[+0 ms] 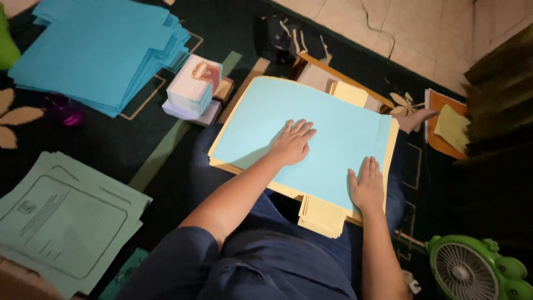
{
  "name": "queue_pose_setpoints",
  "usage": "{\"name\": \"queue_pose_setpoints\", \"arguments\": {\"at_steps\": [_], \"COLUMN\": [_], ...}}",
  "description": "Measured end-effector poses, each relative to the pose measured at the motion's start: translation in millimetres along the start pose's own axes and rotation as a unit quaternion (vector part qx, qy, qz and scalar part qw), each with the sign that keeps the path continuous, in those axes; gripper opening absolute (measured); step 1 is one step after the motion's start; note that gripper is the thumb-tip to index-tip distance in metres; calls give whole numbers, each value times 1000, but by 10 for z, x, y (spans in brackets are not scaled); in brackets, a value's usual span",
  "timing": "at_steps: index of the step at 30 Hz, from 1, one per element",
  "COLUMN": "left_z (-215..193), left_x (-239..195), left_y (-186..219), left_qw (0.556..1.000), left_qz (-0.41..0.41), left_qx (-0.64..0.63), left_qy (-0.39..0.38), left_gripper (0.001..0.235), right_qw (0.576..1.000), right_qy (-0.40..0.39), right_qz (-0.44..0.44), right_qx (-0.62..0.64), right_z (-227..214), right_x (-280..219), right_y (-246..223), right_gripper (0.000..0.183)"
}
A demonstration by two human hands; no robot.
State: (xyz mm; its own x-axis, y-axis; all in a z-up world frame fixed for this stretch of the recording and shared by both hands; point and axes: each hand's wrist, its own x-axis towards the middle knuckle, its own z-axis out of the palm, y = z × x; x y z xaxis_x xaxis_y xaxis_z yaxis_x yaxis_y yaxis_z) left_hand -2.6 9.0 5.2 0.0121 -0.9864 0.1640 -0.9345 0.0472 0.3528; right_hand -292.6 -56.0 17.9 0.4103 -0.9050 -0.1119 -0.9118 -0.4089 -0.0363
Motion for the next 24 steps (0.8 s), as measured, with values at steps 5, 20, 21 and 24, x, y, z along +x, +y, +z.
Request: {"name": "queue_pose_setpoints", "arguments": {"at_steps": [5,20,21,24], "left_z": [-24,6,23,43], "left_x": [-19,12,20,30], "left_y": [16,4,4,-20], "left_qw": [1000,1000,1000,1000], "left_qz": [-7,-8,-10,-7], "left_qx": [4,4,4,1], "left_qy": [-3,1,6,5], "left_gripper": [56,55,55,56], "right_qw": [999,1000,1000,1000], "right_qy": [-16,10,14,10], "right_qz": [-26,-19,-20,-13], "right_qx": [-25,20,18,17], "right_z": [154,75,80,196], "right_x": [798,-149,-276,-480], "right_y": [275,101,89,119], "right_gripper": [86,79,78,76]}}
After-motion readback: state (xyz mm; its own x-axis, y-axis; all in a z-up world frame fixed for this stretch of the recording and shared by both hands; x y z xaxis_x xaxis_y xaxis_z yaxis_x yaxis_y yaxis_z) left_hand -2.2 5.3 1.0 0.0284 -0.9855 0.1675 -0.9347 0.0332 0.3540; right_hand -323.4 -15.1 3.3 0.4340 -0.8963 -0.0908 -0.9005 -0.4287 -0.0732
